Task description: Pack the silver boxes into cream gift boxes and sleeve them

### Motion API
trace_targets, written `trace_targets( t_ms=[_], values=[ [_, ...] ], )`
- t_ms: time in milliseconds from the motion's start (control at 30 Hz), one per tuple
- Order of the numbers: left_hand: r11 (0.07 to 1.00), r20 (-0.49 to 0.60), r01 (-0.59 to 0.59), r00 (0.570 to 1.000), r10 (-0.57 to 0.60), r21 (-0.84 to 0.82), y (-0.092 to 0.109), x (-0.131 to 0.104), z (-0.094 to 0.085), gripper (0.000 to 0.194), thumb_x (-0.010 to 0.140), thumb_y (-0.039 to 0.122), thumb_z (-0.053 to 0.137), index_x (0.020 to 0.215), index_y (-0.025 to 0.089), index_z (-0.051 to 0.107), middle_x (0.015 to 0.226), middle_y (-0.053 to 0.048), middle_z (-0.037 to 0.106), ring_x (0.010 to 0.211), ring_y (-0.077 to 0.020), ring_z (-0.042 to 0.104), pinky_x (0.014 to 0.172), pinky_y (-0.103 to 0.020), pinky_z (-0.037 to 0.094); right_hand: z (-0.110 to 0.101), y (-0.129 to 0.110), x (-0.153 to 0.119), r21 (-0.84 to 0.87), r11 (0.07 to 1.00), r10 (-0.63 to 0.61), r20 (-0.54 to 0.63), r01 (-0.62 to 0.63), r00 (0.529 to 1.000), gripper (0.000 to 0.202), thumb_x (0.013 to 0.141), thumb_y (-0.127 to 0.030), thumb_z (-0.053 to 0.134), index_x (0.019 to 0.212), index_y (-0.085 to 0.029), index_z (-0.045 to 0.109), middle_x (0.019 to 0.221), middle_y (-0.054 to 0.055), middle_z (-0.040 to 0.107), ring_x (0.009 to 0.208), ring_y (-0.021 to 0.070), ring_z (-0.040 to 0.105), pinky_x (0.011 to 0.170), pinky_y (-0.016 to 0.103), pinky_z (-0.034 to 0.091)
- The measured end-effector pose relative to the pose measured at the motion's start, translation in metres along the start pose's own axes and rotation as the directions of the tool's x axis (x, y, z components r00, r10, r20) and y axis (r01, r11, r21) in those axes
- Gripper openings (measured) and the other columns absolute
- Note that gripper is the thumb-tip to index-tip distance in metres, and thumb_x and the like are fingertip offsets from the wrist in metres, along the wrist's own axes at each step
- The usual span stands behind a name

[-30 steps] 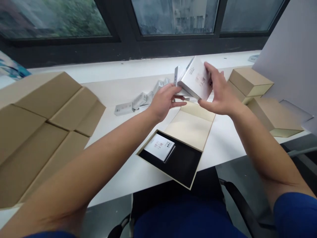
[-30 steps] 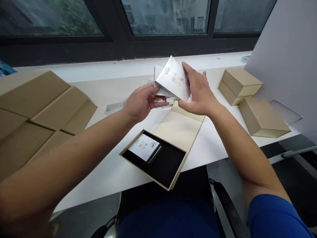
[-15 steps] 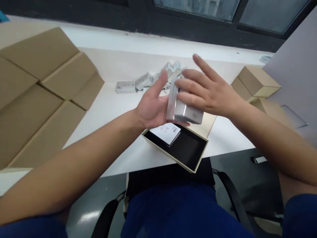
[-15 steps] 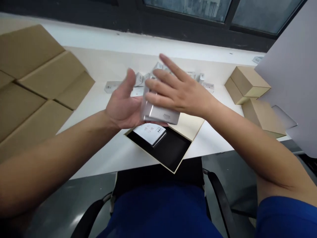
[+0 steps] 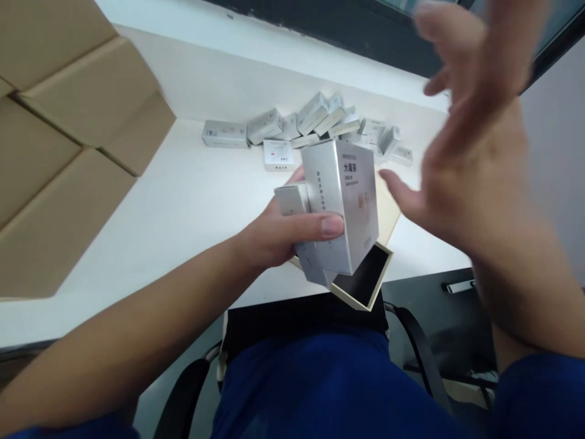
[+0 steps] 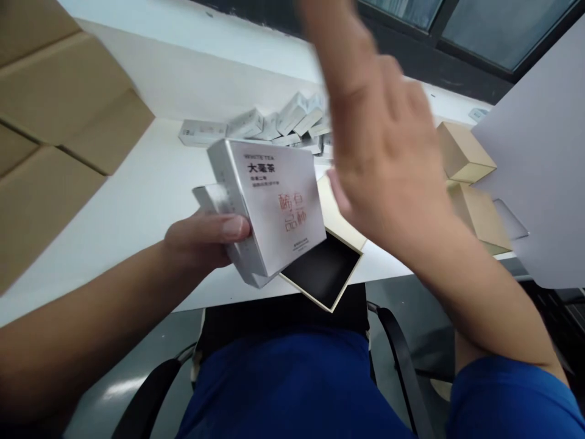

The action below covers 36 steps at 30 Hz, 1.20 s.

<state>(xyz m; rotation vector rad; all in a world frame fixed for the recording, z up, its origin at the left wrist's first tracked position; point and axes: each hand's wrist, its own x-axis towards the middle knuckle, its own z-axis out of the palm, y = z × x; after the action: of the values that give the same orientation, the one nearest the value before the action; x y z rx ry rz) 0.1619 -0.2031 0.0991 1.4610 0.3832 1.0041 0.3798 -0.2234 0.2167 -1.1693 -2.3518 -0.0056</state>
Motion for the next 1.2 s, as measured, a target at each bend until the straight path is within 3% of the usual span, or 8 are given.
trace_targets(
  t_ms=[133,333,467,700,833,933,1067,1200],
  values=[
    [0.951,-0.139,-0.237,0.954,0.267,0.197,-0.014,-0.019,-0.005,0.110,0.065,0.050,0.104,0.151,0.036,0.037,0.134,-0.009,0.070,0.121,-0.0363,0.073,0.094,-0.051,0.066,0.003,0.006,-0.026,0.213,0.970,-0.116,-0.011,0.116,0.993,0.092,0.098,-0.041,0.070,0.174,-0.043,0.019,0.185,0.003,0.009,0.160,0.0376,0.046,0.121,0.054,0.057],
    [0.966,-0.167,-0.258,0.951,0.260,0.031,-0.029,-0.041,0.032,0.090,0.074,0.034,0.100,0.139,0.036,0.038,0.139,-0.008,0.061,0.124,-0.0294,0.070,0.093,-0.044,0.067,0.075,0.002,-0.043,0.493,0.862,-0.254,0.219,0.118,0.942,0.125,0.074,-0.070,0.090,0.171,-0.038,0.017,0.172,0.012,0.033,0.160,0.0409,0.041,0.124,0.065,0.050],
    [0.983,-0.227,-0.181,0.959,0.171,-0.021,-0.041,-0.045,0.044,0.084,0.077,0.038,0.097,0.136,0.034,0.037,0.139,-0.008,0.056,0.123,-0.0263,0.068,0.096,-0.043,0.067,0.087,-0.002,-0.056,0.514,0.857,-0.169,0.241,0.022,0.956,0.117,0.071,-0.056,0.092,0.164,-0.041,0.022,0.161,0.011,0.040,0.148,0.0393,0.051,0.109,0.062,0.060],
    [0.887,0.001,-0.403,0.910,0.414,0.225,-0.065,-0.045,0.033,0.131,0.068,0.050,0.103,0.163,0.041,0.014,0.150,-0.014,0.052,0.128,-0.0351,0.066,0.101,-0.053,0.066,0.103,-0.008,-0.083,0.434,0.901,-0.035,0.099,-0.011,0.994,0.125,0.065,-0.056,0.087,0.161,-0.050,0.008,0.154,0.010,0.044,0.135,0.0434,0.058,0.097,0.065,0.063],
    [0.757,0.046,-0.310,0.936,0.349,0.575,-0.062,-0.052,0.012,0.125,0.075,0.075,0.090,0.170,0.031,0.020,0.166,-0.021,0.047,0.153,-0.0471,0.048,0.134,-0.076,0.033,0.099,-0.001,-0.086,0.362,0.927,0.063,0.108,-0.098,0.992,0.118,0.078,-0.050,0.081,0.165,-0.045,0.003,0.146,0.011,0.049,0.120,0.0364,0.064,0.094,0.059,0.064],
    [0.565,0.037,-0.223,0.946,0.322,0.794,-0.061,-0.060,-0.014,0.105,0.087,0.082,0.074,0.167,0.028,0.033,0.167,-0.018,0.051,0.160,-0.0453,0.042,0.141,-0.076,0.008,0.089,0.006,-0.081,0.153,0.971,0.124,0.326,-0.182,0.937,0.109,0.084,-0.031,0.075,0.166,-0.034,0.002,0.151,0.017,0.048,0.118,0.0343,0.066,0.096,0.056,0.063],
    [0.429,0.028,-0.088,0.989,0.144,0.899,-0.062,-0.066,-0.040,0.099,0.094,0.085,0.060,0.166,0.020,0.040,0.168,-0.022,0.053,0.157,-0.0446,0.049,0.138,-0.072,0.024,0.091,0.008,-0.071,-0.039,0.995,0.100,0.606,-0.097,0.789,0.093,0.077,-0.020,0.073,0.157,-0.026,0.026,0.142,0.020,0.055,0.114,0.0356,0.067,0.088,0.052,0.063],
    [0.410,0.009,-0.001,1.000,-0.019,0.912,-0.058,-0.064,-0.047,0.097,0.095,0.087,0.053,0.161,0.017,0.051,0.163,-0.022,0.059,0.149,-0.0447,0.057,0.131,-0.067,0.038,0.103,0.000,-0.066,-0.217,0.971,0.225,0.698,-0.099,0.679,0.081,0.074,-0.023,0.073,0.148,-0.020,0.040,0.130,0.020,0.060,0.099,0.0334,0.068,0.072,0.043,0.058]
  ],
)
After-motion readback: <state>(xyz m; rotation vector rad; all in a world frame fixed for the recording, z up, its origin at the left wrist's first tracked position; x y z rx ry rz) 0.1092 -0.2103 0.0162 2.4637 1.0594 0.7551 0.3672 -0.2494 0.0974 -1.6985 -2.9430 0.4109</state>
